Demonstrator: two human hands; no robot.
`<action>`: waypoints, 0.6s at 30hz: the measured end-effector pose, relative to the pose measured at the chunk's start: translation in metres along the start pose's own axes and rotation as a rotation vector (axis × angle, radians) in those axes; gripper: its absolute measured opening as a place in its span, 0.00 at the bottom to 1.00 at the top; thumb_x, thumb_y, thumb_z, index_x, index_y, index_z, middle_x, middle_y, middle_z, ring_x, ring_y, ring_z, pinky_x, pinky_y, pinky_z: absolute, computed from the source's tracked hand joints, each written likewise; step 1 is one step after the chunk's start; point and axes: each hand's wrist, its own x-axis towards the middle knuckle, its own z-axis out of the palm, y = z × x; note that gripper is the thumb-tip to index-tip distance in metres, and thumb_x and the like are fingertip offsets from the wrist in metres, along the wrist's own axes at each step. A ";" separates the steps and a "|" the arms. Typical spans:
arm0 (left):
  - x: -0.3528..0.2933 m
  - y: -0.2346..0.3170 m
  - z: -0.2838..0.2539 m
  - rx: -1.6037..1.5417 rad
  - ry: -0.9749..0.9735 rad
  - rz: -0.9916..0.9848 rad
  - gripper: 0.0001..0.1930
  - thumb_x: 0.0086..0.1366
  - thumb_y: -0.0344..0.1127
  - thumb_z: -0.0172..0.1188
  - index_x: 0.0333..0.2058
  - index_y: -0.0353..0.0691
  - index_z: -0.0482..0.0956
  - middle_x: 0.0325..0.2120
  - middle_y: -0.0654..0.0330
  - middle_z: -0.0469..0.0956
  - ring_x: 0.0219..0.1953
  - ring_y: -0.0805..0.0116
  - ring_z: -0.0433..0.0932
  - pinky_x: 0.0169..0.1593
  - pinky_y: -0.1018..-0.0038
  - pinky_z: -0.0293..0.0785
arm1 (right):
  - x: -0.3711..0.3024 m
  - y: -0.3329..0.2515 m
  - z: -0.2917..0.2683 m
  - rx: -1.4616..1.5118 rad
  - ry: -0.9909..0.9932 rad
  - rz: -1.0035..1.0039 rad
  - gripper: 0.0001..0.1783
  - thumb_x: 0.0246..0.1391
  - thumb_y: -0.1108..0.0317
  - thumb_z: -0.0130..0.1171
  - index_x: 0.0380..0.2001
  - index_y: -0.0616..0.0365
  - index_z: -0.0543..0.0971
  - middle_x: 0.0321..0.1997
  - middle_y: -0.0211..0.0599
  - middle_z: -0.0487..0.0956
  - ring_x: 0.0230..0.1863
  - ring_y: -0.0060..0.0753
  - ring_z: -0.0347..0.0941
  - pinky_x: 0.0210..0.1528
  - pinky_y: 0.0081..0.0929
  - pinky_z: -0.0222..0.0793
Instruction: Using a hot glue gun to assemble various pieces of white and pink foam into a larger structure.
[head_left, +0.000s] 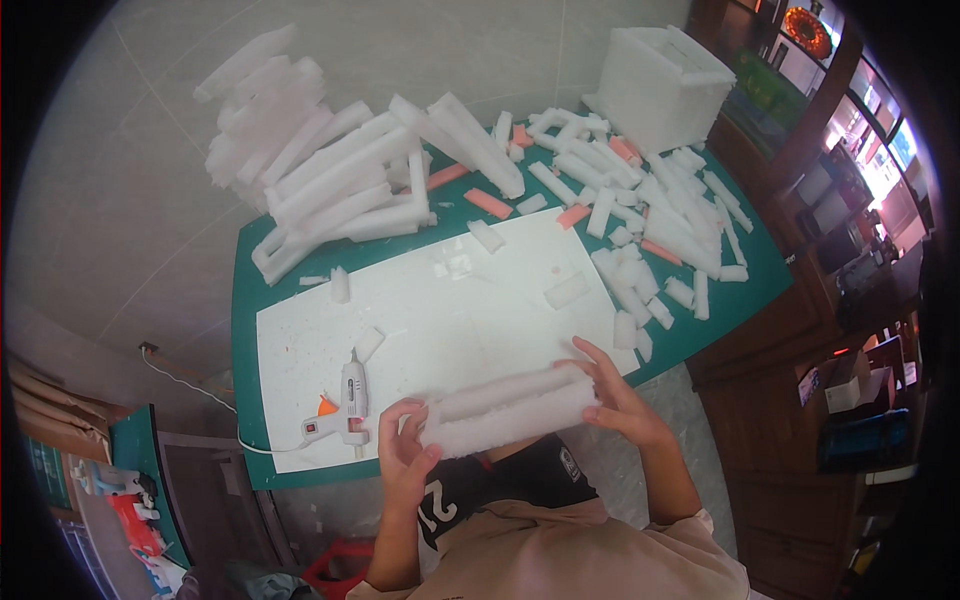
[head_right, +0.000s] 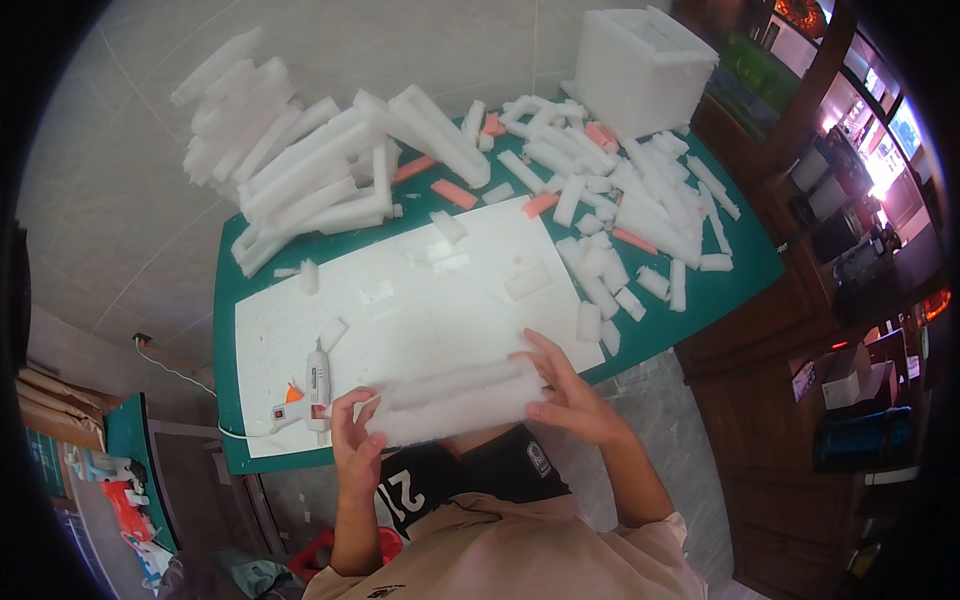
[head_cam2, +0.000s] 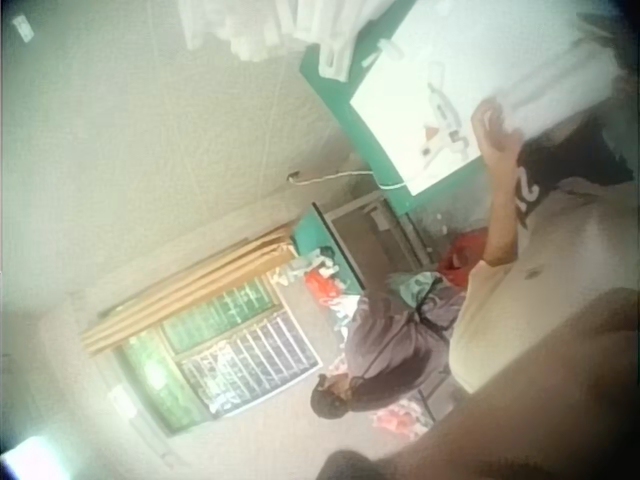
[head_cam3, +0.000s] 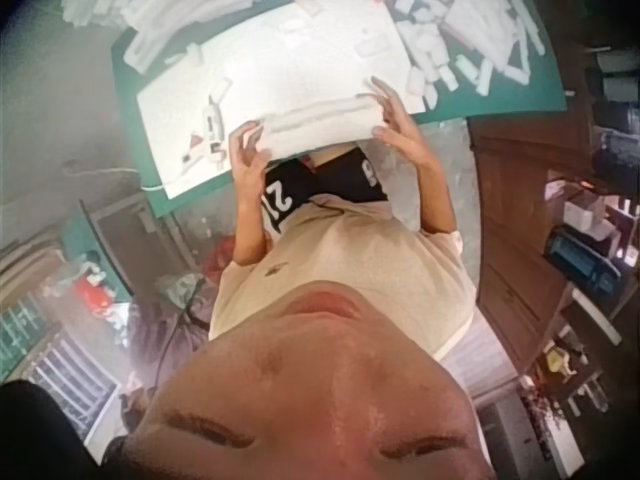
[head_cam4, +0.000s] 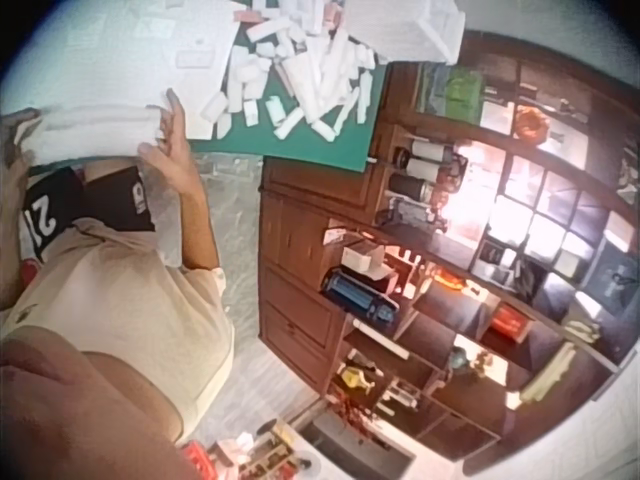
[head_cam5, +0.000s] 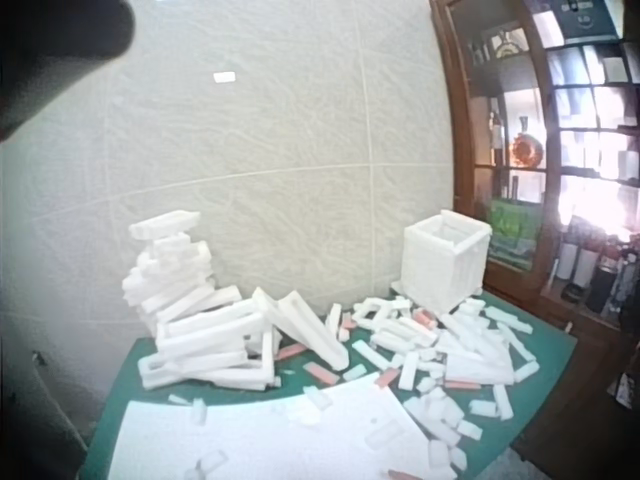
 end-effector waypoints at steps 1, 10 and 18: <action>0.000 0.000 0.001 -0.012 -0.005 0.002 0.33 0.54 0.30 0.69 0.57 0.37 0.63 0.55 0.55 0.63 0.61 0.57 0.66 0.65 0.62 0.62 | -0.001 0.001 0.002 0.011 -0.010 0.000 0.52 0.53 0.69 0.63 0.74 0.55 0.44 0.69 0.49 0.59 0.71 0.44 0.54 0.69 0.39 0.54; 0.001 0.002 -0.004 -0.004 -0.043 0.050 0.35 0.52 0.29 0.71 0.57 0.36 0.63 0.56 0.54 0.60 0.61 0.56 0.66 0.65 0.60 0.64 | 0.004 0.006 0.004 0.018 0.002 -0.086 0.52 0.51 0.75 0.65 0.73 0.57 0.45 0.66 0.47 0.63 0.70 0.41 0.57 0.68 0.38 0.57; 0.001 -0.001 -0.009 0.009 -0.029 0.082 0.35 0.51 0.27 0.70 0.57 0.36 0.63 0.56 0.54 0.60 0.59 0.57 0.68 0.64 0.61 0.65 | 0.004 0.013 0.007 0.071 0.048 -0.114 0.50 0.51 0.75 0.67 0.71 0.59 0.49 0.63 0.48 0.68 0.67 0.40 0.63 0.67 0.37 0.58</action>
